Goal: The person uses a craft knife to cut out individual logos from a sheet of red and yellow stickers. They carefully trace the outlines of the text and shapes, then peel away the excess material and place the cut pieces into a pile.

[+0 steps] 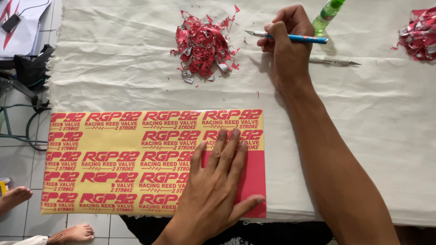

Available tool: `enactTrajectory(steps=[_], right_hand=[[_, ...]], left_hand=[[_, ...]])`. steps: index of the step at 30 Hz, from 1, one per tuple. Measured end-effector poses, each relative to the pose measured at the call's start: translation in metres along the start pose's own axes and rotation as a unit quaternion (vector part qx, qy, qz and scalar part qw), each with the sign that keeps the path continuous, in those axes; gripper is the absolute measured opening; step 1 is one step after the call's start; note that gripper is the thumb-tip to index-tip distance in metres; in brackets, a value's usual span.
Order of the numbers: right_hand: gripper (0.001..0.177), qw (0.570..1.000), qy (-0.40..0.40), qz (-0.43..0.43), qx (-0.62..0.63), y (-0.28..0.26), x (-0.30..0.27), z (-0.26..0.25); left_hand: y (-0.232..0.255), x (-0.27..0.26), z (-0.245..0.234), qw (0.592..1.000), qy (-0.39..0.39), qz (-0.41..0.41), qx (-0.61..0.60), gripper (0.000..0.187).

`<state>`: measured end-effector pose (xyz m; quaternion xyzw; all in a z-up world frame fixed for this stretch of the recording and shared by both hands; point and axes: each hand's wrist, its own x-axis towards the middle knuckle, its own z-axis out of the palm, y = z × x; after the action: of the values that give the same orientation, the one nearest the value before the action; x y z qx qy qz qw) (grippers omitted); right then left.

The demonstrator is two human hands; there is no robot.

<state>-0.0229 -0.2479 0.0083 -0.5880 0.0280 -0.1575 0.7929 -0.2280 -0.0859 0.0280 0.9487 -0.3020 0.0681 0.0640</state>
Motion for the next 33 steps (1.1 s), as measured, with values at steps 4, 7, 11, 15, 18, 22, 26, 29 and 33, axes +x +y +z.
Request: enactTrajectory(steps=[4,7,11,15,18,22,26,29,33], right_hand=[[0.013,0.999,-0.014,-0.020,0.032,-0.001,0.002,0.003],[0.012,1.000,-0.015,-0.001,0.008,-0.002,0.000,0.001],[0.012,1.000,-0.028,0.002,0.012,-0.002,-0.001,0.004],[0.011,1.000,-0.026,0.008,0.012,-0.003,-0.002,0.003],[0.011,1.000,-0.021,0.011,0.005,0.000,-0.002,0.002],[0.010,1.000,-0.025,0.005,0.000,-0.002,-0.003,0.004],[0.010,1.000,-0.018,0.004,0.003,-0.001,-0.004,0.003],[0.010,1.000,-0.018,-0.007,0.016,-0.004,-0.001,0.001],[0.010,0.991,0.007,-0.057,0.118,-0.052,-0.002,-0.003]], left_hand=[[0.005,0.005,0.003,0.998,0.056,0.007,-0.010,0.084],[0.010,0.006,0.013,0.999,0.037,0.007,0.004,0.085],[0.012,0.007,0.011,0.998,0.057,0.014,-0.019,0.085],[0.012,0.007,0.005,0.991,0.107,0.057,-0.057,0.079],[0.011,0.001,0.012,0.994,0.058,0.026,-0.083,0.082],[0.011,0.000,0.007,0.996,0.076,0.034,-0.037,0.082],[0.014,-0.001,0.013,0.994,0.092,0.017,-0.058,0.087],[0.017,0.005,0.017,0.993,0.069,-0.006,-0.091,0.092],[0.024,0.014,0.009,0.982,0.091,-0.016,-0.164,0.084]])
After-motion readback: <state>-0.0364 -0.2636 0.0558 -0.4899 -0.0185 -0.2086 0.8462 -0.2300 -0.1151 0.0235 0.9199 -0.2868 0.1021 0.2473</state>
